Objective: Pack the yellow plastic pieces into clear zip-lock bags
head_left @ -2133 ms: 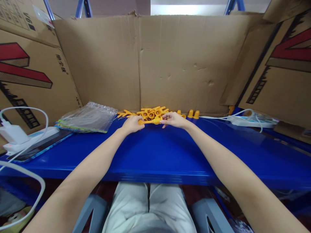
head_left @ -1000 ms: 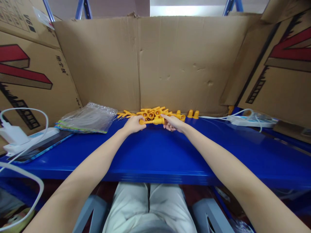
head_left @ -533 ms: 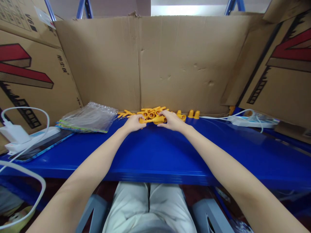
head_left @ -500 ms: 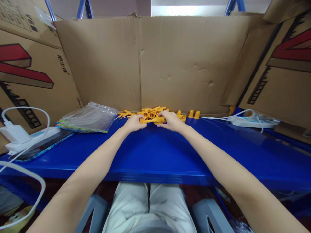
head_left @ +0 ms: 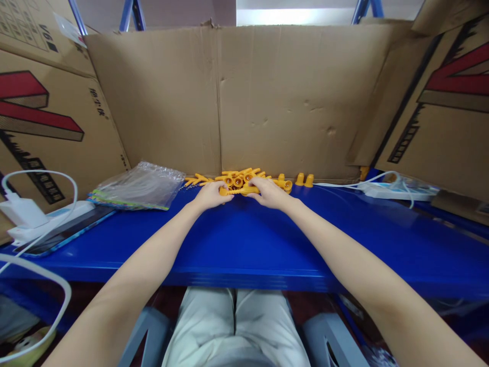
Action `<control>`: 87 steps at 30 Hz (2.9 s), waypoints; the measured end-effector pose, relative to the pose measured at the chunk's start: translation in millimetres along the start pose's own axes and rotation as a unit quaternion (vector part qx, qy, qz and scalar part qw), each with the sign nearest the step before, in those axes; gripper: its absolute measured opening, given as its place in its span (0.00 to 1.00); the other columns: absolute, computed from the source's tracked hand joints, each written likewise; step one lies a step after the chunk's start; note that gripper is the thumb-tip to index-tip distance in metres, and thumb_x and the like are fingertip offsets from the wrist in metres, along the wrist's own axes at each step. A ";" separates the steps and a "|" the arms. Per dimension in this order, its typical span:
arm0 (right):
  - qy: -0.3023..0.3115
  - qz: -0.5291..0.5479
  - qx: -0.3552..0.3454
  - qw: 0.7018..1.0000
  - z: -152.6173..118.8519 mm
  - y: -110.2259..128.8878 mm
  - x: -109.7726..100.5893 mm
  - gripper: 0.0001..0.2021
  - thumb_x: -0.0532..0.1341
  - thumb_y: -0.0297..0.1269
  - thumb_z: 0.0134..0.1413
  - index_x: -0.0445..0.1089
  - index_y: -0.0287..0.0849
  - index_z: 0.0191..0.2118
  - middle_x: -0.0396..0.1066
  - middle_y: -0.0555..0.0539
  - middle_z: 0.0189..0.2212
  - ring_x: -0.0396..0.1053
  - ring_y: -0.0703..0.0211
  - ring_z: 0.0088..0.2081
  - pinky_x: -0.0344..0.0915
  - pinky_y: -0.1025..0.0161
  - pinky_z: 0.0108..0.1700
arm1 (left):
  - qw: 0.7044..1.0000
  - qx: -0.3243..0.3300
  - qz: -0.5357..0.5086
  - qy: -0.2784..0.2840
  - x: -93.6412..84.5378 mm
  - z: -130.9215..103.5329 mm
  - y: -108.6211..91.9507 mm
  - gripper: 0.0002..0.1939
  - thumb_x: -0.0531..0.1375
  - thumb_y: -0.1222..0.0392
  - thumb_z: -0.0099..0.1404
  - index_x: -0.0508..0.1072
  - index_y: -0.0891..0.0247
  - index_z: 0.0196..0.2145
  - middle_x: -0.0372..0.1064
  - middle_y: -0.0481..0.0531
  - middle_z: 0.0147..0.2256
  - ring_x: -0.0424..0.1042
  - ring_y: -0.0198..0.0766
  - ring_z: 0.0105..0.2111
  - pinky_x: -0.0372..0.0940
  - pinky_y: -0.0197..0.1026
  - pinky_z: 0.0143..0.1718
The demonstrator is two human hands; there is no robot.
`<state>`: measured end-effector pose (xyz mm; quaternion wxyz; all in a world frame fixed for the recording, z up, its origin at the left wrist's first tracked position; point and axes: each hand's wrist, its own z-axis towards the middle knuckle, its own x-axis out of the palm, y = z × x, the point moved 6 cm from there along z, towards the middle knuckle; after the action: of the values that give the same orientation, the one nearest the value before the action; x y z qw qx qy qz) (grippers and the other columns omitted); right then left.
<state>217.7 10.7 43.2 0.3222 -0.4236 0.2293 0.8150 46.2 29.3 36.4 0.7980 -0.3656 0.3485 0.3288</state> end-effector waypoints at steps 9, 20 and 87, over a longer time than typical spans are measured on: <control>0.027 0.127 0.071 0.989 1.1 -9.7 6.3 0.06 0.57 0.35 0.56 0.65 0.39 0.38 0.69 0.46 0.32 0.65 0.58 0.32 0.60 0.62 0.37 | 1.000 0.007 0.005 0.001 -2.0 -1.6 -6.4 0.14 0.61 0.49 0.51 0.71 0.62 0.30 0.66 0.45 0.22 0.66 0.36 0.26 0.56 0.37 0.29; 0.003 0.122 0.047 0.991 1.8 -15.2 7.7 0.14 0.62 0.42 0.49 0.66 0.40 0.39 0.70 0.46 0.35 0.66 0.57 0.36 0.60 0.62 0.38 | 1.000 -0.009 -0.010 0.011 -3.1 -0.7 -5.7 0.15 0.63 0.48 0.49 0.70 0.62 0.28 0.66 0.45 0.22 0.66 0.36 0.26 0.57 0.36 0.29; -0.136 -0.038 0.199 0.970 52.5 -34.8 -11.6 0.18 0.52 0.24 0.51 0.68 0.34 0.48 0.69 0.39 0.47 0.67 0.52 0.48 0.61 0.58 0.51 | 0.993 0.052 0.069 0.076 16.6 -2.5 -0.7 0.11 0.55 0.57 0.59 0.75 0.62 0.33 0.74 0.51 0.30 0.70 0.38 0.29 0.62 0.38 0.32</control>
<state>219.2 64.7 77.6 0.4590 -0.2445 0.3241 0.7902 54.9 31.4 22.2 0.7623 -0.3231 0.4493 0.3357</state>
